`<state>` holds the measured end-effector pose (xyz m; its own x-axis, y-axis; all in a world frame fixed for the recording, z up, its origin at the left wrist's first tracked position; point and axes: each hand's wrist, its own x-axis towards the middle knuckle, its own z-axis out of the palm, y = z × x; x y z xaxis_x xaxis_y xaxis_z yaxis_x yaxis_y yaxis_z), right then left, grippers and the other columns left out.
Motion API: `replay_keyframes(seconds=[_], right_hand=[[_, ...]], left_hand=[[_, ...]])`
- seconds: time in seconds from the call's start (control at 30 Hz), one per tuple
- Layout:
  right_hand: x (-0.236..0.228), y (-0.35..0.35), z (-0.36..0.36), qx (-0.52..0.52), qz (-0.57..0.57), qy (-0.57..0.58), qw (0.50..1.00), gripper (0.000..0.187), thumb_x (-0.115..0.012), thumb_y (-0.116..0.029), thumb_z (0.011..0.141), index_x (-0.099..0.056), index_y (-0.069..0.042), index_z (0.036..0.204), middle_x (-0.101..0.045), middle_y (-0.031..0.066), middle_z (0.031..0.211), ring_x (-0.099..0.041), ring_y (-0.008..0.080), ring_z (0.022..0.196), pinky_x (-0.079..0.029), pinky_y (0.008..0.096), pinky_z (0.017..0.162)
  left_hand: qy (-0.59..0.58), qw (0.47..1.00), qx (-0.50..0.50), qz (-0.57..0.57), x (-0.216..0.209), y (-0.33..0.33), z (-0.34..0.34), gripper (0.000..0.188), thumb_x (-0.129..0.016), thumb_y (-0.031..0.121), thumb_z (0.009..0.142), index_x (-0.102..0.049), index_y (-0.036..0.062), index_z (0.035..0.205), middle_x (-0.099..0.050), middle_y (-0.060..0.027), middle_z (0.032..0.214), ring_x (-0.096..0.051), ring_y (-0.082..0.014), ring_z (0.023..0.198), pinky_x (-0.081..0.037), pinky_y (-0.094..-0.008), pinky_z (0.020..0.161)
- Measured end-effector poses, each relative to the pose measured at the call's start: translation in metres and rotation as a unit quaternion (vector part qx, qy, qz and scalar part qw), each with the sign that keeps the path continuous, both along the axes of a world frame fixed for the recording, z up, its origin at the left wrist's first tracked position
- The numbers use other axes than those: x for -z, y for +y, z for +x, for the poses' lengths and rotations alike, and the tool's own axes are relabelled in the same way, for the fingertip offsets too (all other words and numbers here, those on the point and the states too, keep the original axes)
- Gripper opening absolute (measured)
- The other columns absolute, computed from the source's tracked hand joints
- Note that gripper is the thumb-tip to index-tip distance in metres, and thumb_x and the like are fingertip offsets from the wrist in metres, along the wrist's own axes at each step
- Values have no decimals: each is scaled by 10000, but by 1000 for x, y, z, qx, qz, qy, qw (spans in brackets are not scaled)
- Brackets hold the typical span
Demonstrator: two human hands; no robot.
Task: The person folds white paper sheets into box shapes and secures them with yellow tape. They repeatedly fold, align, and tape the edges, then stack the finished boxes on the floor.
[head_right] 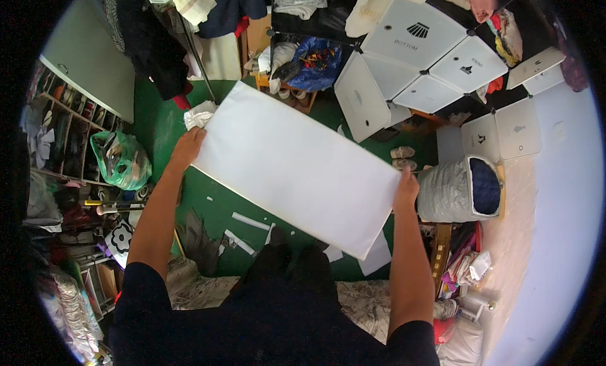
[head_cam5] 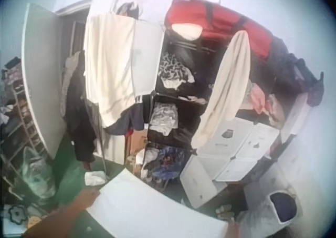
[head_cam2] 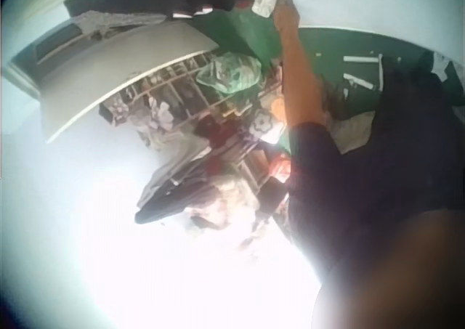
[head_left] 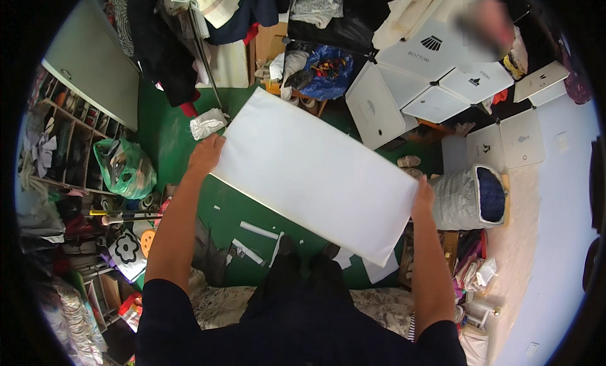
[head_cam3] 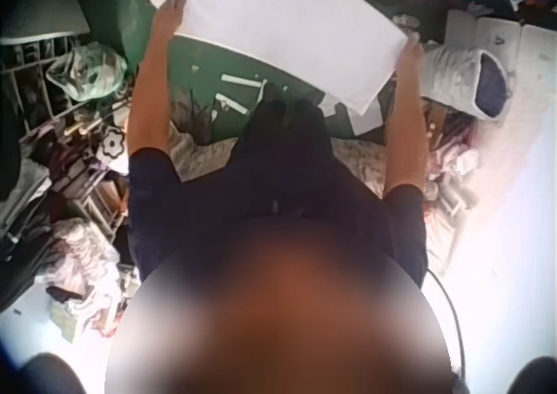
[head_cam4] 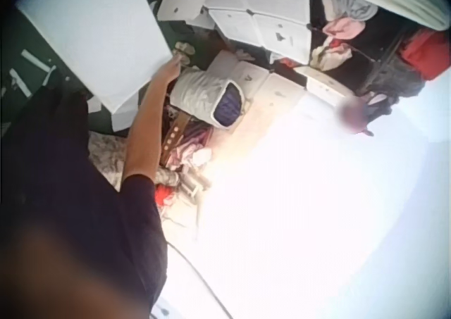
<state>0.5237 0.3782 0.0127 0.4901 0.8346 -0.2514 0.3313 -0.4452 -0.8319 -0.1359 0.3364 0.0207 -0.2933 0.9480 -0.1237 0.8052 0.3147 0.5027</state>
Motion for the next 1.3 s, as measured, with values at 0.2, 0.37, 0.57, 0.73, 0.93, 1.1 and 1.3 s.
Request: replay_keyframes(seconds=[0.2,0.37,0.57,0.73,0.93,1.1,1.3], right_hand=[[-7,44,-35,-58,31,7,998,577,-535,-447,1064,-562,34,1383,-656,167,1261,-623,266,1107,-477,349,969],[4,28,-55,-131,20,-169,977,645,-496,-475,1064,-396,-66,1552,-639,237,1325,-640,368,1165,-486,424,1004],[-15,3,-90,-155,-67,-304,938,692,-408,-510,1067,-247,-128,1621,-644,287,1312,-654,485,1106,-511,537,954],[-12,3,-97,-150,-60,-336,928,687,-413,-504,1066,-239,-144,1625,-666,267,1282,-671,481,1064,-527,558,910],[-20,3,-100,-138,-78,-338,928,695,-436,-511,1061,-227,-172,1630,-680,256,1251,-687,456,1046,-550,556,863],[-28,4,-100,-132,-100,-341,926,684,-455,-503,1057,-247,-184,1625,-602,240,1356,-671,446,1077,-552,550,868],[-35,0,-100,-198,75,-528,822,662,-561,-490,1004,-431,-140,1551,-404,214,1578,-435,402,1418,-378,568,1115]], left_hand=[[-9,999,-10,51,23,-27,-12,418,-449,437,1062,-610,53,1094,-682,-282,1110,-634,-519,1021,-506,-576,890],[2,998,-51,38,36,-21,-6,448,-425,444,1069,-618,41,1096,-689,-302,1056,-640,-517,1004,-508,-579,875],[36,995,-92,35,30,-10,7,464,-403,458,1073,-627,53,1092,-704,-288,1034,-651,-511,987,-492,-606,875],[53,995,-81,35,33,-11,-1,455,-400,448,1078,-623,52,1068,-702,-291,1004,-648,-518,960,-488,-614,847],[74,995,-66,33,34,-8,0,450,-392,432,1086,-633,52,1109,-699,-296,1019,-651,-515,962,-494,-603,850],[82,994,-74,16,29,-6,7,451,-378,432,1087,-644,70,1138,-711,-274,1049,-657,-509,976,-495,-600,857],[141,987,-65,30,2,-12,24,474,-436,440,1061,-489,135,1420,-559,-204,1417,-543,-398,1283,-444,-553,1017]])
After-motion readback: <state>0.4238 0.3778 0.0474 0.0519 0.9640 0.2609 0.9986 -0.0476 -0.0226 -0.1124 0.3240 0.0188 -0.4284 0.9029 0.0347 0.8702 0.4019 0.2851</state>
